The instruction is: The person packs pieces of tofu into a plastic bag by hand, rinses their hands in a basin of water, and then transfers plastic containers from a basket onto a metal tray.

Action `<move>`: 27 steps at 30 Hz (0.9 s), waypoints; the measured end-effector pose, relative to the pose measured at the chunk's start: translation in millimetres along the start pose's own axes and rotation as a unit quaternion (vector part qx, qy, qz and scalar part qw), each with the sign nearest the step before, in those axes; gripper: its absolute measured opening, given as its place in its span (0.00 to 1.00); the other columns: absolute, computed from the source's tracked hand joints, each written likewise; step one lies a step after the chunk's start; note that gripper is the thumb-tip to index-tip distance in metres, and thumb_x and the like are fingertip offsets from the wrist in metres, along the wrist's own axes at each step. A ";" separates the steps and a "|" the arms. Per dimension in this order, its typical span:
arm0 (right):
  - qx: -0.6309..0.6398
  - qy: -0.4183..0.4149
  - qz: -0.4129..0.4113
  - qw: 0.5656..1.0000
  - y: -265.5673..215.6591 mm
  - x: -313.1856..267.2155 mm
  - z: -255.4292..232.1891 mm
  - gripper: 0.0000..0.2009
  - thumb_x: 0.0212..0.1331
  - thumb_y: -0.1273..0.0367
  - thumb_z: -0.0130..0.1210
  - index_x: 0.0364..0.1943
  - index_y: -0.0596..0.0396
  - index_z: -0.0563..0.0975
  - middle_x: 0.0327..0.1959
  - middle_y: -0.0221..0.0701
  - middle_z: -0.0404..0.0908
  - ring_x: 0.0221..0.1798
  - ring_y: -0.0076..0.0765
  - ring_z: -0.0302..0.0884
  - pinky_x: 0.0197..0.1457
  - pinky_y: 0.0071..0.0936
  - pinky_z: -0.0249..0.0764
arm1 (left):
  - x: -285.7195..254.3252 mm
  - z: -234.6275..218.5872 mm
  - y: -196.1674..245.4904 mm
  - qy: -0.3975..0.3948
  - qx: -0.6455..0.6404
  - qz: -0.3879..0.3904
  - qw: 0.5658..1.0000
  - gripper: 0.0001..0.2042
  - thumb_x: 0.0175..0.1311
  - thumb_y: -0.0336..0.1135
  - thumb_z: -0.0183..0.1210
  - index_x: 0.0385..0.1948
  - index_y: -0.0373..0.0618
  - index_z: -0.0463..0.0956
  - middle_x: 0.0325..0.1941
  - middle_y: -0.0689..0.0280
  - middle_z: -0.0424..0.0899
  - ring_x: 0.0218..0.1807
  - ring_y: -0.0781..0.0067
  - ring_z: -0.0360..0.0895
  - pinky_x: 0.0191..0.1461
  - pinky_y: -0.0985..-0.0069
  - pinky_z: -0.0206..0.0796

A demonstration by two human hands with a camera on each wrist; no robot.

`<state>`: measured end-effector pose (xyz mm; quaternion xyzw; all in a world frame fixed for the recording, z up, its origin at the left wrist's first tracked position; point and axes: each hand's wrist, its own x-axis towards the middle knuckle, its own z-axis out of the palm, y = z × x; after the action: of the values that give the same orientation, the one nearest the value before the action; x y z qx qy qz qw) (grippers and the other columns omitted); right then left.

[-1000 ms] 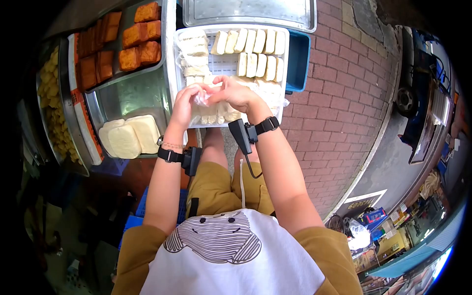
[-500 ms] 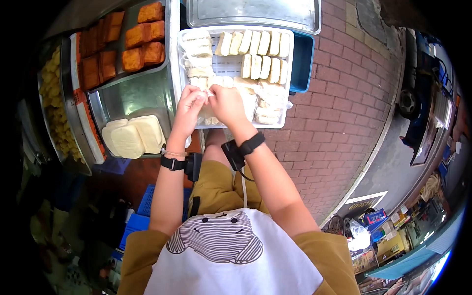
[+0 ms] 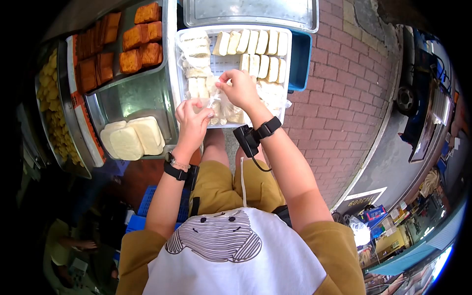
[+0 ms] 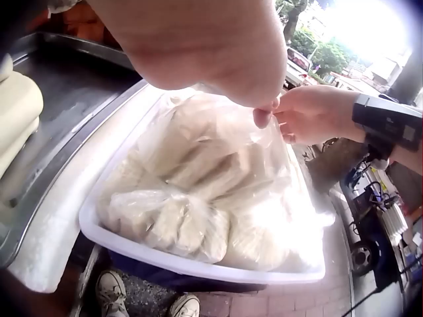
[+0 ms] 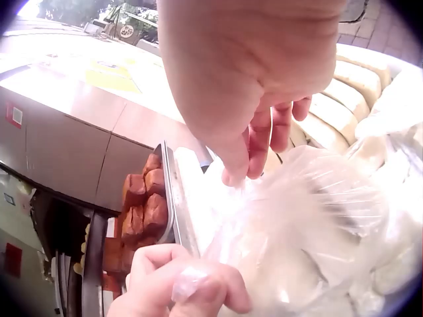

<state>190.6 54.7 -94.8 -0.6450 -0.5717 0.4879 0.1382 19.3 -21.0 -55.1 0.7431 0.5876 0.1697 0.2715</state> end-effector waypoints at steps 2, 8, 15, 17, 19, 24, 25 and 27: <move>-0.015 0.013 0.013 1.000 4.2 -3.9 9.4 0.06 0.50 0.62 0.61 0.27 0.47 0.80 0.28 0.26 0.80 0.40 0.36 0.72 0.47 0.38 0.57 | -7.1 5.2 -3.7 -0.002 0.010 -0.003 1.000 0.02 0.54 0.31 0.58 0.28 0.52 0.78 0.37 0.64 0.67 0.48 0.58 0.61 0.55 0.64 0.49; -0.102 0.132 -0.024 0.986 6.2 -4.6 25.7 0.03 0.49 0.65 0.60 0.26 0.45 0.79 0.31 0.23 0.78 0.43 0.37 0.69 0.48 0.41 0.51 | -21.7 10.7 -2.0 -0.059 -0.005 -0.009 0.998 0.02 0.56 0.31 0.56 0.26 0.50 0.78 0.31 0.67 0.66 0.41 0.62 0.61 0.48 0.67 0.50; -0.067 0.193 -0.041 0.978 5.6 -0.7 23.7 0.05 0.48 0.67 0.61 0.28 0.49 0.78 0.31 0.23 0.78 0.39 0.35 0.70 0.48 0.38 0.53 | -23.5 0.5 -2.8 -0.056 -0.048 -0.037 0.997 0.04 0.59 0.32 0.54 0.27 0.49 0.79 0.29 0.67 0.66 0.40 0.63 0.61 0.48 0.68 0.52; 0.014 0.163 -0.041 0.986 4.2 -2.6 17.6 0.05 0.49 0.68 0.60 0.29 0.50 0.77 0.30 0.25 0.78 0.37 0.34 0.71 0.47 0.36 0.55 | -21.1 -2.7 -3.3 -0.064 -0.057 -0.040 0.996 0.05 0.59 0.32 0.54 0.28 0.50 0.79 0.29 0.67 0.66 0.40 0.63 0.61 0.49 0.68 0.52; 0.095 0.131 -0.041 0.986 4.2 -7.0 11.7 0.05 0.50 0.69 0.59 0.30 0.52 0.76 0.30 0.26 0.78 0.35 0.34 0.72 0.47 0.34 0.58 | -13.7 -9.8 1.6 -0.032 -0.113 -0.068 0.991 0.06 0.59 0.31 0.54 0.29 0.50 0.80 0.31 0.66 0.67 0.40 0.62 0.61 0.51 0.67 0.53; 0.356 -0.037 0.000 0.934 -17.2 -27.5 2.6 0.04 0.53 0.72 0.56 0.31 0.54 0.74 0.31 0.31 0.75 0.34 0.36 0.71 0.48 0.33 0.62 | -1.5 -24.6 18.4 -0.030 -0.079 -0.018 0.996 0.06 0.59 0.30 0.53 0.30 0.47 0.80 0.41 0.62 0.72 0.49 0.59 0.63 0.56 0.67 0.54; 0.355 -0.038 -0.001 0.934 -25.3 -31.9 0.7 0.04 0.53 0.72 0.56 0.31 0.54 0.74 0.31 0.31 0.75 0.34 0.36 0.71 0.48 0.33 0.62 | 0.0 -26.1 21.1 -0.021 -0.049 0.004 0.999 0.06 0.59 0.30 0.53 0.32 0.45 0.80 0.45 0.59 0.74 0.53 0.56 0.64 0.58 0.67 0.55; 0.110 -0.020 -0.245 0.963 -40.3 -40.8 -3.9 0.04 0.53 0.71 0.56 0.31 0.53 0.75 0.32 0.31 0.72 0.37 0.39 0.69 0.48 0.34 0.62 | 1.5 -19.2 16.1 -0.021 -0.075 -0.003 0.997 0.07 0.58 0.29 0.53 0.35 0.43 0.79 0.49 0.57 0.74 0.55 0.55 0.64 0.59 0.65 0.55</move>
<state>174.7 33.0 -44.0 -0.4561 -0.6578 0.5116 0.3123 21.3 -18.2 -30.3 0.7221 0.5699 0.1966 0.3394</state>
